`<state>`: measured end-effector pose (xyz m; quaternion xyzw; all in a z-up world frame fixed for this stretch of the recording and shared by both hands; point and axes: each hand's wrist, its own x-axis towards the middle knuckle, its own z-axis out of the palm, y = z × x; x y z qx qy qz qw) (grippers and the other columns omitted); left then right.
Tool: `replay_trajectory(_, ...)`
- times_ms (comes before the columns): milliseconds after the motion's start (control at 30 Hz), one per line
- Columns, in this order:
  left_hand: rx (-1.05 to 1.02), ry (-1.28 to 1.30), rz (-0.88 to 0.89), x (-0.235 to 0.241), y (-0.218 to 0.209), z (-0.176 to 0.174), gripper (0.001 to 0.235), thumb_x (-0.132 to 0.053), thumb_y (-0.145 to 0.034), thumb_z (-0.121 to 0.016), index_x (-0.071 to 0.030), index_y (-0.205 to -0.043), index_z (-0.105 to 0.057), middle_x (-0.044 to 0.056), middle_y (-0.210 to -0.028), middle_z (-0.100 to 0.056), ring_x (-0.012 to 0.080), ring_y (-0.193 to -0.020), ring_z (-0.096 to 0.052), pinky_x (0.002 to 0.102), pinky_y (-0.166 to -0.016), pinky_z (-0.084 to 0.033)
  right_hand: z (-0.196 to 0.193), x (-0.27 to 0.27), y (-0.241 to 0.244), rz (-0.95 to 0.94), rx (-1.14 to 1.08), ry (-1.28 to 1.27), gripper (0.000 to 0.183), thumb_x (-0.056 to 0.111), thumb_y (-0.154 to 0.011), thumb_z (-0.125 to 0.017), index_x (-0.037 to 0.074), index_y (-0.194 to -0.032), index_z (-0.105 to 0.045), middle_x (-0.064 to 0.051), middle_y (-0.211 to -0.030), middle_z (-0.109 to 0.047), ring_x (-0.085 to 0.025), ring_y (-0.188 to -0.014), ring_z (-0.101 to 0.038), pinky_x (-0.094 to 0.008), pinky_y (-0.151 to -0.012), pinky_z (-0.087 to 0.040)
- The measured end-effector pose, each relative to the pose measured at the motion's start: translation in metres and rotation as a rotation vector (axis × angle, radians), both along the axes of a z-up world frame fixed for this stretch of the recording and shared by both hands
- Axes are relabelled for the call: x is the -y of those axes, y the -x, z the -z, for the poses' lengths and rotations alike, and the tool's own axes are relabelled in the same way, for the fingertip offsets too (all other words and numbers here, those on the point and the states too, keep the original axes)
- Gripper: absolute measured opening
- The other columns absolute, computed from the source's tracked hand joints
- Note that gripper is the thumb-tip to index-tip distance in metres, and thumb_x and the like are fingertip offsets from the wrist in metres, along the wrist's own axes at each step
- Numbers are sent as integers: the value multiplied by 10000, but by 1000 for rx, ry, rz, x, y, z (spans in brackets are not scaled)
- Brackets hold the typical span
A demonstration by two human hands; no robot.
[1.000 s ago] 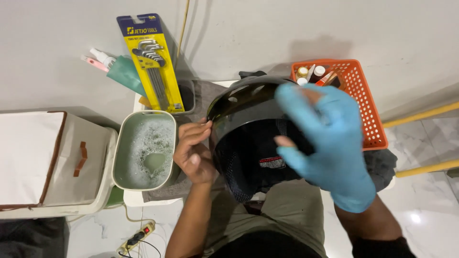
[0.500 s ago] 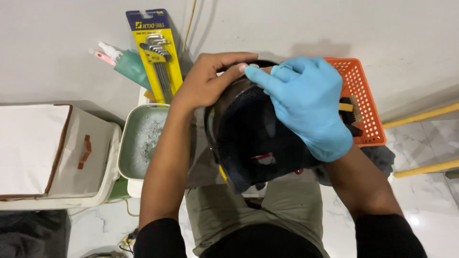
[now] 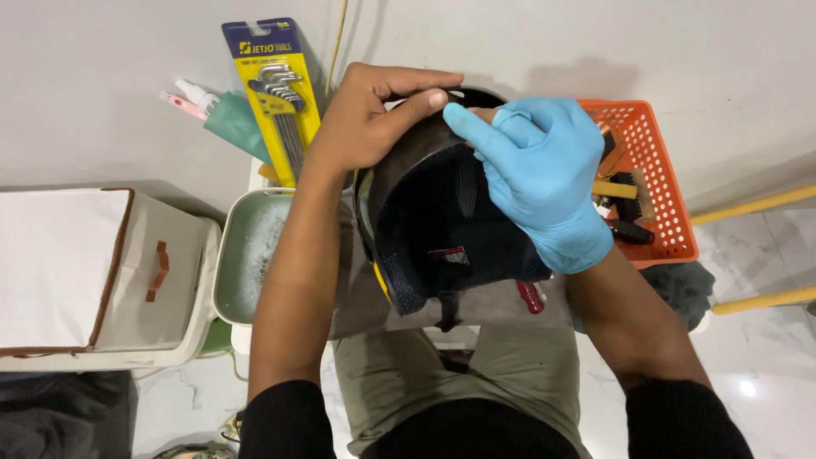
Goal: The person uses a screwdriver to tighten screws on the visor mechanism of a yellow and black motorcycle helmet. They repeatedly rotate the helmet to access different screw locations and test the visor movement.
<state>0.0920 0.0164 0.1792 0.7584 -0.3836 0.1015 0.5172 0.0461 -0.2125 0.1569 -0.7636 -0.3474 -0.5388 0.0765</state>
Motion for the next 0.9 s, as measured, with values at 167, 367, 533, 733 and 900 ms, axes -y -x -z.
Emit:
replay_trajectory(167, -54, 25, 108, 3, -2, 3, 257, -193, -1057, -626, -57, -1264, -691, 104, -1280, -714, 191, -1247, -659, 312, -1094, -525, -8, -7, 21, 42, -279, -14, 294, 221, -1053, -660, 178, -1334, -737, 16, -1061, -673, -264, -888, -592, -433, -769, -479)
replay_trajectory(367, -147, -31, 244, 6, 2, -4, 327, -148, -1078, -559, -58, -1388, -609, 101, -1424, -635, 194, -1382, -556, 345, -1221, -427, -4, -7, 31, -33, -168, -86, 325, -37, -1060, -729, 178, -1298, -782, 2, -851, -488, -250, -818, -520, -423, -764, -431)
replay_trajectory(533, -118, -29, 254, 12, 14, -4, 301, -165, -1082, -586, -81, -1368, -629, 104, -1389, -673, 182, -1343, -605, 310, -1185, -461, 1, 6, 49, -33, -94, -29, 343, -99, -1009, -707, 141, -1212, -844, 39, -991, -594, -249, -913, -590, -430, -817, -522)
replay_trajectory(733, -87, -35, 338, 23, 15, -7, 294, -183, -1098, -564, -86, -1369, -622, 131, -1427, -647, 236, -1387, -600, 357, -1216, -470, 1, 15, 63, 2, -57, 2, 395, -143, -1023, -592, 120, -1166, -849, 20, -986, -521, -202, -899, -548, -364, -655, -467)
replay_trajectory(900, 14, -97, 347, 28, 17, -11, 300, -233, -1119, -524, -118, -1380, -615, 131, -1436, -646, 275, -1402, -605, 373, -1193, -493, 11, 20, 74, 71, -63, -2, 371, -117, -1046, -624, 131, -1143, -882, 41, -1044, -481, -222, -902, -518, -391, -805, -483)
